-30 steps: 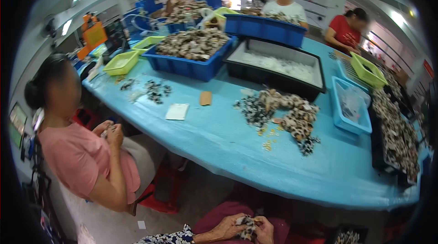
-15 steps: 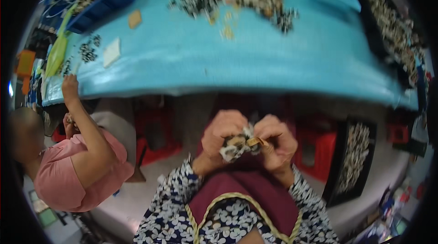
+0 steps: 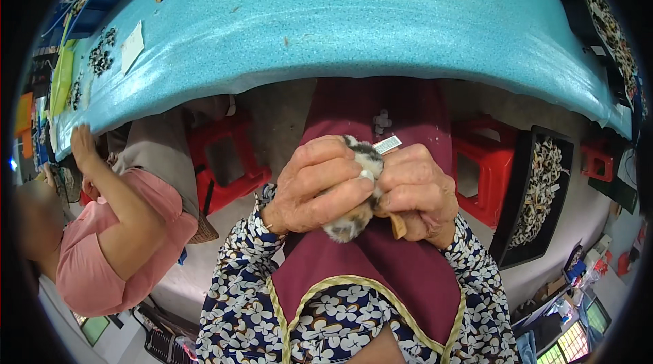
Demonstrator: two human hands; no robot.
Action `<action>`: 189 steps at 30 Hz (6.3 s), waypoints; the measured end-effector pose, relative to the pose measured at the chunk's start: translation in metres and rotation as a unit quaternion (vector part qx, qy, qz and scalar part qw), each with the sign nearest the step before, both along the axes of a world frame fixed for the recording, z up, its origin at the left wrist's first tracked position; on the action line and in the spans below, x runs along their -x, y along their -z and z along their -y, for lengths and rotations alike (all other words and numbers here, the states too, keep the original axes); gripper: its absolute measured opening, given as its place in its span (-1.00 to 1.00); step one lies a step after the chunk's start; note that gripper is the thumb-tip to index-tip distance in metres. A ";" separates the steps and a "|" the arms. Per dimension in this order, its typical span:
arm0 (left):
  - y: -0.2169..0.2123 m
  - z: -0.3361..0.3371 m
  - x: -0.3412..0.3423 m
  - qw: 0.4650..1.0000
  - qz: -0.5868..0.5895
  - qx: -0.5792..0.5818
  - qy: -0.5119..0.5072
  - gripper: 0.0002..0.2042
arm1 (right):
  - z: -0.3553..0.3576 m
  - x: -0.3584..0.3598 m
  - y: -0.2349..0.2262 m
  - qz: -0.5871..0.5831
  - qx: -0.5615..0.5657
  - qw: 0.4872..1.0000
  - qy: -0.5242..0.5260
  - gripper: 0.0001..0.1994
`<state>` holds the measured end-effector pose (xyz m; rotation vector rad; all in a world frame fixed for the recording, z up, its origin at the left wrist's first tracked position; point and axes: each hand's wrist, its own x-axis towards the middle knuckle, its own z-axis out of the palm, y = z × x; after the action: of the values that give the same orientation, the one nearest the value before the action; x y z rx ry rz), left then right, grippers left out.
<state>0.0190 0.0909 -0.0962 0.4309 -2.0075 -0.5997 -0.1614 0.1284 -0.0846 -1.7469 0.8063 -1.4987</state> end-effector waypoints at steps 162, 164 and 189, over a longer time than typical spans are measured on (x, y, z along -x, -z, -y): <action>0.071 -0.036 0.003 0.671 0.009 -0.718 -0.184 -0.79 | -0.002 -0.004 0.097 0.133 -0.577 0.802 -0.083 -0.94; 0.070 -0.033 0.002 0.651 -0.055 -0.743 -0.148 -0.78 | -0.003 0.002 0.096 0.172 -0.600 0.776 -0.090 -0.94; 0.040 -0.044 0.012 0.456 -0.090 -0.873 0.145 -0.73 | -0.031 0.040 0.102 0.323 -0.491 0.805 -0.079 -0.74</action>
<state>0.0067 0.1351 -0.1358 1.0583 -0.4224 -2.7045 -0.2011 0.1592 -0.1865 -0.4596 0.8045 -1.0962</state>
